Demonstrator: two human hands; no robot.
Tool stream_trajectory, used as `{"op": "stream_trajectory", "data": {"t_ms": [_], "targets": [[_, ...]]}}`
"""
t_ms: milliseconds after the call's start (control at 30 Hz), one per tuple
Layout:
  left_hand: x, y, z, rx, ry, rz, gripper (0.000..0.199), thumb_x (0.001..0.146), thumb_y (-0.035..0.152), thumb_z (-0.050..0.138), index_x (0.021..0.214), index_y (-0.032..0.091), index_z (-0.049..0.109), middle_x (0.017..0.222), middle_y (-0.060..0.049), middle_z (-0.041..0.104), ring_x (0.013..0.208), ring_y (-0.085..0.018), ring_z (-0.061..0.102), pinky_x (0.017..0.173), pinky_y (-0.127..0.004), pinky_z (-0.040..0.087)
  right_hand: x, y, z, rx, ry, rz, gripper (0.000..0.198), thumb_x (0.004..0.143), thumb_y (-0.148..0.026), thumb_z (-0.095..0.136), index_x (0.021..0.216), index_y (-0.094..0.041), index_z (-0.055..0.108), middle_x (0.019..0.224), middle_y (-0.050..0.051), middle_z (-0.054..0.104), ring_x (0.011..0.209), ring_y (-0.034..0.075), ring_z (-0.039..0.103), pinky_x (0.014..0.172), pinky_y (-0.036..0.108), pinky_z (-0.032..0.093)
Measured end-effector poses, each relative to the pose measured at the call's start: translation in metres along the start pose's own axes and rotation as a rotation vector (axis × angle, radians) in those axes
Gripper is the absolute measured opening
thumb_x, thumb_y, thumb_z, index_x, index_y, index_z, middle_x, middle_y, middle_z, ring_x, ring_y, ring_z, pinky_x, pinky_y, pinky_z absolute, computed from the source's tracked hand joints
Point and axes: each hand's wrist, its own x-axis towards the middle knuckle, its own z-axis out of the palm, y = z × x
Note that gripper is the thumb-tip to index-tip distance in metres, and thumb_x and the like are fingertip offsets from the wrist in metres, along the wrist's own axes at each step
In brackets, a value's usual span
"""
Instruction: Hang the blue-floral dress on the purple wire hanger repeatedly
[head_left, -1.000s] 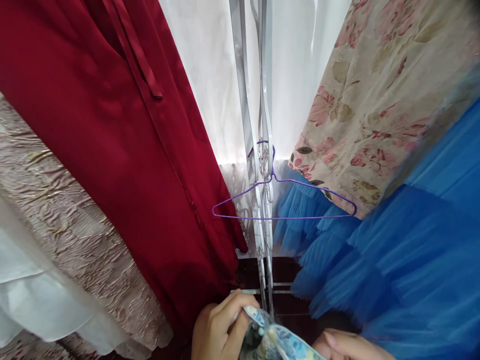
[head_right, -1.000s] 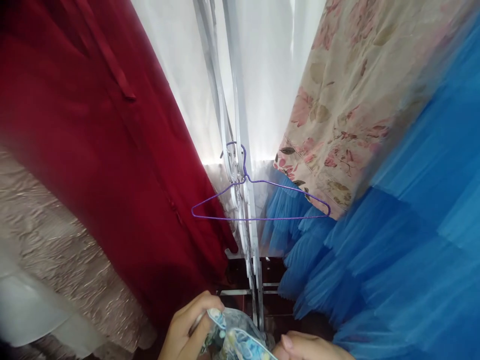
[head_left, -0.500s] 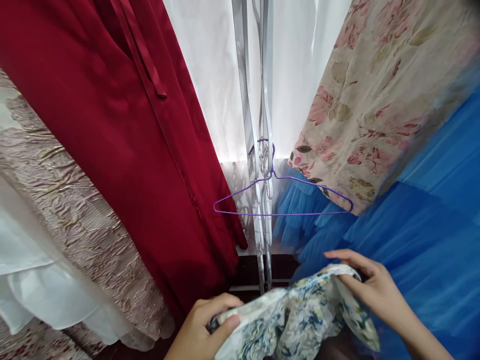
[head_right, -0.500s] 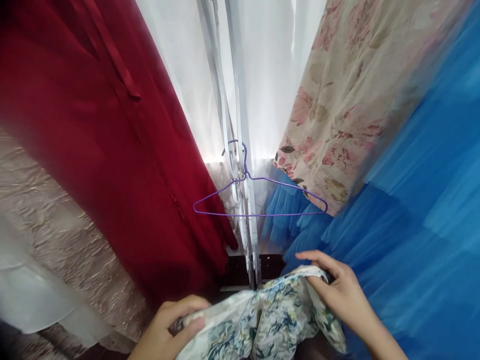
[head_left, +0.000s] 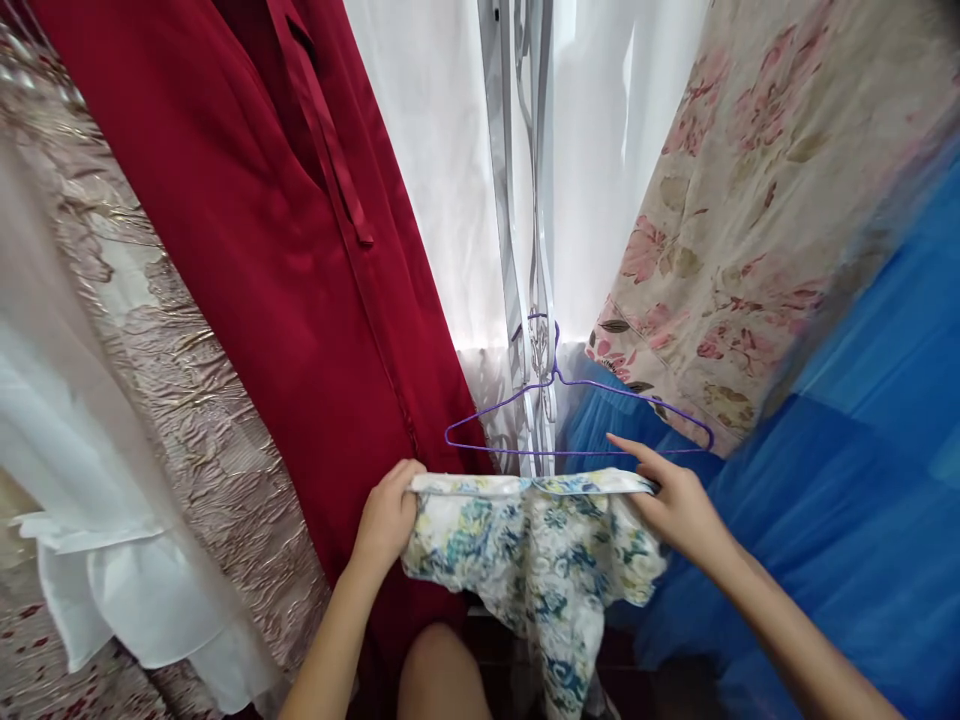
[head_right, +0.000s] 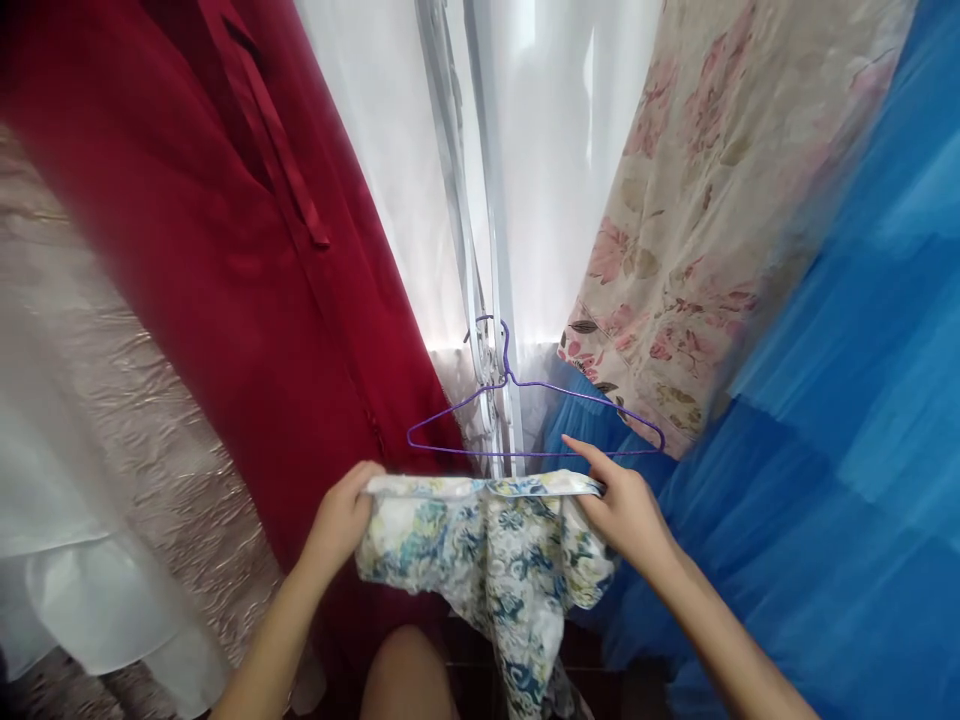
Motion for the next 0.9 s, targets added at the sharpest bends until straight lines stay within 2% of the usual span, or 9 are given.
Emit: {"op": "stream_trajectory", "data": {"t_ms": [67,133,233,333,433,600,667,767,900], "targets": [[0.028,-0.005,0.003,-0.072,0.159,-0.018,0.03,0.074,0.006,0.04,0.089,0.02,0.063,0.094,-0.004,0.063,0.09,-0.02,0.059,0.082,-0.029,0.044,0.011,-0.002,0.013,0.001,0.0,0.004,0.053,0.082,-0.021,0.053,0.134,-0.028,0.057,0.067,-0.004,0.06,0.055,0.015,0.048,0.055,0.026,0.035],[0.06,0.0,0.005,-0.104,0.248,-0.016,0.031,0.074,0.008,0.042,0.092,0.018,0.065,0.1,-0.005,0.065,0.095,-0.021,0.06,0.086,-0.029,0.043,0.021,-0.005,0.021,-0.004,0.029,0.017,0.038,0.082,-0.021,0.052,0.116,-0.026,0.066,0.073,-0.002,0.067,0.06,0.018,0.056,0.058,0.027,0.038],[0.103,0.018,0.01,-0.157,0.279,0.006,0.029,0.072,0.009,0.042,0.085,0.016,0.066,0.099,-0.007,0.067,0.095,-0.02,0.062,0.085,-0.027,0.045,0.031,-0.008,0.022,-0.041,0.068,0.041,0.02,0.081,-0.022,0.051,0.091,-0.024,0.068,0.073,0.001,0.07,0.067,0.021,0.062,0.061,0.028,0.039],[0.125,0.041,0.025,-0.227,0.208,0.03,0.031,0.073,0.012,0.046,0.094,0.017,0.068,0.092,-0.004,0.07,0.079,-0.017,0.065,0.072,-0.024,0.047,0.031,-0.01,0.021,-0.022,0.082,0.048,0.017,0.081,-0.02,0.051,0.084,-0.023,0.067,0.075,0.002,0.072,0.071,0.023,0.064,0.063,0.029,0.039],[0.121,0.059,0.046,-0.271,0.127,0.027,0.027,0.077,0.019,0.055,0.102,0.019,0.067,0.087,-0.001,0.071,0.064,-0.014,0.062,0.06,-0.022,0.044,0.024,-0.008,0.021,0.021,0.097,0.051,0.018,0.082,-0.019,0.049,0.088,-0.023,0.065,0.074,0.001,0.071,0.067,0.021,0.063,0.062,0.028,0.039],[0.093,0.07,0.064,-0.308,0.185,-0.043,0.017,0.087,0.025,0.05,0.097,0.019,0.062,0.062,0.002,0.061,0.054,-0.013,0.056,0.052,-0.021,0.036,0.013,-0.001,0.011,0.021,0.218,0.087,0.023,0.082,-0.021,0.051,0.103,-0.023,0.058,0.07,-0.001,0.063,0.061,0.019,0.056,0.06,0.028,0.039],[0.087,0.071,0.061,-0.295,0.213,-0.06,0.016,0.086,0.025,0.05,0.096,0.019,0.061,0.054,0.005,0.054,0.048,-0.012,0.049,0.05,-0.021,0.033,0.01,0.003,0.001,0.009,0.367,0.06,0.034,0.078,-0.018,0.052,0.112,-0.022,0.057,0.082,0.002,0.063,0.068,0.02,0.057,0.064,0.029,0.043],[0.086,0.074,0.049,-0.261,0.239,-0.064,0.015,0.081,0.022,0.054,0.094,0.02,0.062,0.048,0.008,0.044,0.045,-0.011,0.042,0.05,-0.02,0.031,0.01,0.009,-0.019,-0.076,0.579,-0.031,0.054,0.071,-0.015,0.054,0.124,-0.021,0.058,0.114,0.011,0.058,0.08,0.022,0.058,0.071,0.033,0.048],[0.087,0.079,0.037,-0.227,0.235,-0.06,0.012,0.078,0.022,0.057,0.087,0.02,0.064,0.046,0.009,0.036,0.044,-0.011,0.037,0.05,-0.021,0.03,0.019,0.021,-0.043,-0.135,0.64,-0.124,0.062,0.075,-0.019,0.058,0.138,-0.018,0.054,0.134,0.017,0.049,0.109,0.028,0.057,0.083,0.038,0.05]]}}
